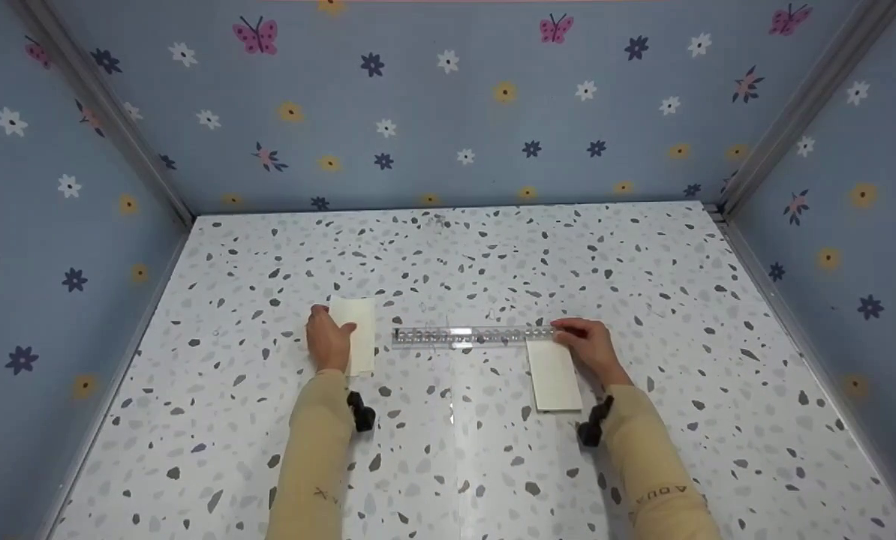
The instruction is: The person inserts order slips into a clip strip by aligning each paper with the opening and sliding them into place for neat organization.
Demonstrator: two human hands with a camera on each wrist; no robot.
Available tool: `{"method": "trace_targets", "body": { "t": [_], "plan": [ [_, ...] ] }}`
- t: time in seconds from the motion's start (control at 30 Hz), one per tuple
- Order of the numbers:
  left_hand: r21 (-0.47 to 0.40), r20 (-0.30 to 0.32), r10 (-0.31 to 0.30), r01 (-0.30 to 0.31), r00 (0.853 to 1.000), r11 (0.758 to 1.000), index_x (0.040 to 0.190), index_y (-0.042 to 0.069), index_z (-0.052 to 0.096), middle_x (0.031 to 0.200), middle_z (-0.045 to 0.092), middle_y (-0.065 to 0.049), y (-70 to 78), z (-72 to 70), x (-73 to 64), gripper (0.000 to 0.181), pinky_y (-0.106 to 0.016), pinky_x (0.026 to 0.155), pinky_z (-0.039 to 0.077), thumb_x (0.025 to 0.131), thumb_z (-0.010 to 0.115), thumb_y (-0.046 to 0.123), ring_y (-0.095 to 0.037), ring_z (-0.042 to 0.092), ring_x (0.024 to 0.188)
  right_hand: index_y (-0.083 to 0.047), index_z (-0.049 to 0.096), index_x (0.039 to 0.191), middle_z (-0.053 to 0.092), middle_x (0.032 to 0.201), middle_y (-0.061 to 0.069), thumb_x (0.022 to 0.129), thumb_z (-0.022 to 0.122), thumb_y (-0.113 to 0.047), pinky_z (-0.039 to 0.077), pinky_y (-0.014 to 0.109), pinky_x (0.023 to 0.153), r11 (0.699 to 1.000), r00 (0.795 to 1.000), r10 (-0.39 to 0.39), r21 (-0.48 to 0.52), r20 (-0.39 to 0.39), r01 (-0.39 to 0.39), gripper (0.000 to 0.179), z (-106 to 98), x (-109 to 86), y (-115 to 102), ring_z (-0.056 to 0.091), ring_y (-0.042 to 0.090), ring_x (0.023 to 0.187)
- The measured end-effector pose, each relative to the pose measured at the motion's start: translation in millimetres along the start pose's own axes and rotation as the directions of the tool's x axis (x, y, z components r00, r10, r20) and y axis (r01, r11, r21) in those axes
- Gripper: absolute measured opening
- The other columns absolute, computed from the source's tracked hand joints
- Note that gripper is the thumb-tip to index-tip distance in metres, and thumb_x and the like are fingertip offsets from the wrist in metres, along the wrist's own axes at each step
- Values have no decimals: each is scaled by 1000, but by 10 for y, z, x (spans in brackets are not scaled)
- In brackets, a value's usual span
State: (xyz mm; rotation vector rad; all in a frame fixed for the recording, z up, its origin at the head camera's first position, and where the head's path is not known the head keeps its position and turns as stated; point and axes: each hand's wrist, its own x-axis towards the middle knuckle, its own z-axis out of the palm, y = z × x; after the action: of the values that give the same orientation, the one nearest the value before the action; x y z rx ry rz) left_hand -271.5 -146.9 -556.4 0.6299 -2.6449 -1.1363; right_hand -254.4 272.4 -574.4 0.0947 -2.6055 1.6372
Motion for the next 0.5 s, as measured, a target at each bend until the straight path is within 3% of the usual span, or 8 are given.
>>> {"method": "trace_targets", "body": {
  "t": [0.13, 0.5],
  "plan": [
    [-14, -7, 5, -5, 1000, 1000, 114, -10, 44, 111, 51, -26, 4, -17, 1, 48, -41, 88, 37, 75, 68, 3, -36, 48, 105, 3, 66, 96, 63, 96, 18, 77, 66, -2, 43, 27, 77, 998, 999, -36, 42, -9, 36, 19, 4, -5, 10, 57, 27, 91],
    [-46, 0, 6, -6, 1000, 999, 115, -11, 47, 114, 52, -27, 63, -67, -6, 43, -43, 90, 36, 79, 64, 3, -37, 48, 107, 1, 66, 98, 64, 99, 15, 78, 66, -4, 41, 35, 83, 1000, 999, 27, -1, 19, -27, 21, -16, -8, -48, 56, 24, 95]
  ]
}}
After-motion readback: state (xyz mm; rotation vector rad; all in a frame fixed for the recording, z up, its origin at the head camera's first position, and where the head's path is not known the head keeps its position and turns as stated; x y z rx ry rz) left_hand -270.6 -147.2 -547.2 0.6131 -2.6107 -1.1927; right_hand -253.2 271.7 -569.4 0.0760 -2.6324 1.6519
